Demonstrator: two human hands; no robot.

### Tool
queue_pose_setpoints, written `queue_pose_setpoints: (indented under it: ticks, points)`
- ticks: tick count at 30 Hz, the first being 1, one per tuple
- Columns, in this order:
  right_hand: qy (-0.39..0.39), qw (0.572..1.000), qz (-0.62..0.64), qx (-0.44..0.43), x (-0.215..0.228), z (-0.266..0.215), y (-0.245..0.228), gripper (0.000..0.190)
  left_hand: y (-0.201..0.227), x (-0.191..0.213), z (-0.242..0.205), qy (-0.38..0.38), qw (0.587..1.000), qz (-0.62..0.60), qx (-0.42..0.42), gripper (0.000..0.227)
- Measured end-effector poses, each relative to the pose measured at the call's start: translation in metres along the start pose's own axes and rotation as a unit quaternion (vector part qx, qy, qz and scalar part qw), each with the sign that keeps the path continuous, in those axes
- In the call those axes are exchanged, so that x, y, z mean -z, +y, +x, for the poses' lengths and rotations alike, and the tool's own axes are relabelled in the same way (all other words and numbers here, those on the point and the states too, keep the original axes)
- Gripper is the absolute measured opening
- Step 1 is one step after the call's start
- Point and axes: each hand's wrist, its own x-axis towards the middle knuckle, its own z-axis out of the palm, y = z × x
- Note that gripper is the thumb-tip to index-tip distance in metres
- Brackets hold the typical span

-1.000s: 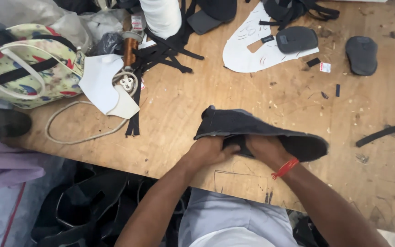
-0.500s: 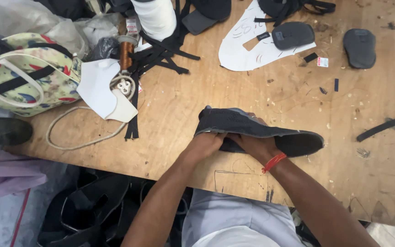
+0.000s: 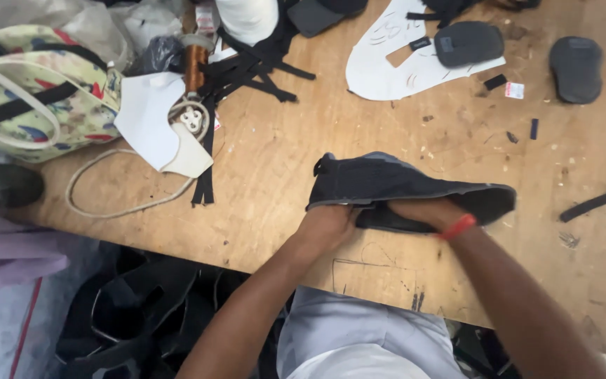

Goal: The person assembles a black shoe by hand on a wooden workbench. They insert a white insole into the shoe, press it down, and repeatedly adjust the shoe's upper and edges to ensure a proper fit. The person handles the shoe multiple times, turning it over and manipulating the fabric.

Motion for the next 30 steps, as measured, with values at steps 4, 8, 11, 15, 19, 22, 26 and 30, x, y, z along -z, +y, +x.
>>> queue_pose_setpoints:
  ticks: [4,8,11,15,19,22,26,30]
  points:
    - [-0.058,0.989,-0.133,-0.035,0.002,-0.005,-0.008,0.032,0.005,0.004,0.001,0.012,0.999,0.027,-0.024,0.039]
    - [0.01,0.993,-0.12,-0.02,-0.004,-0.004,-0.026,0.026,0.006,-0.013,-0.01,-0.025,0.992,0.113,-0.046,0.037]
    - [0.017,0.979,-0.203,-0.006,-0.013,-0.027,0.001,0.025,0.006,-0.034,-0.019,0.011,0.975,0.209,-0.069,0.038]
    - [-0.015,0.889,-0.454,0.065,-0.004,-0.051,-0.012,0.031,0.034,-0.015,-0.02,0.014,0.957,0.281,-0.076,0.049]
    - [-0.028,0.83,-0.541,0.134,0.003,-0.048,-0.042,0.037,0.039,0.002,-0.031,-0.014,0.967,0.238,-0.092,0.063]
    - [-0.007,0.847,-0.509,0.152,0.003,-0.051,-0.041,0.038,0.044,0.008,-0.037,0.007,0.961,0.234,-0.147,0.071]
    - [-0.099,0.95,-0.294,-0.023,-0.004,-0.063,-0.049,0.039,0.047,0.005,-0.036,-0.021,0.969,0.217,-0.115,0.083]
    - [-0.155,0.946,-0.263,0.111,0.004,-0.075,-0.048,0.046,0.051,0.005,-0.024,-0.026,0.961,0.249,-0.115,0.086]
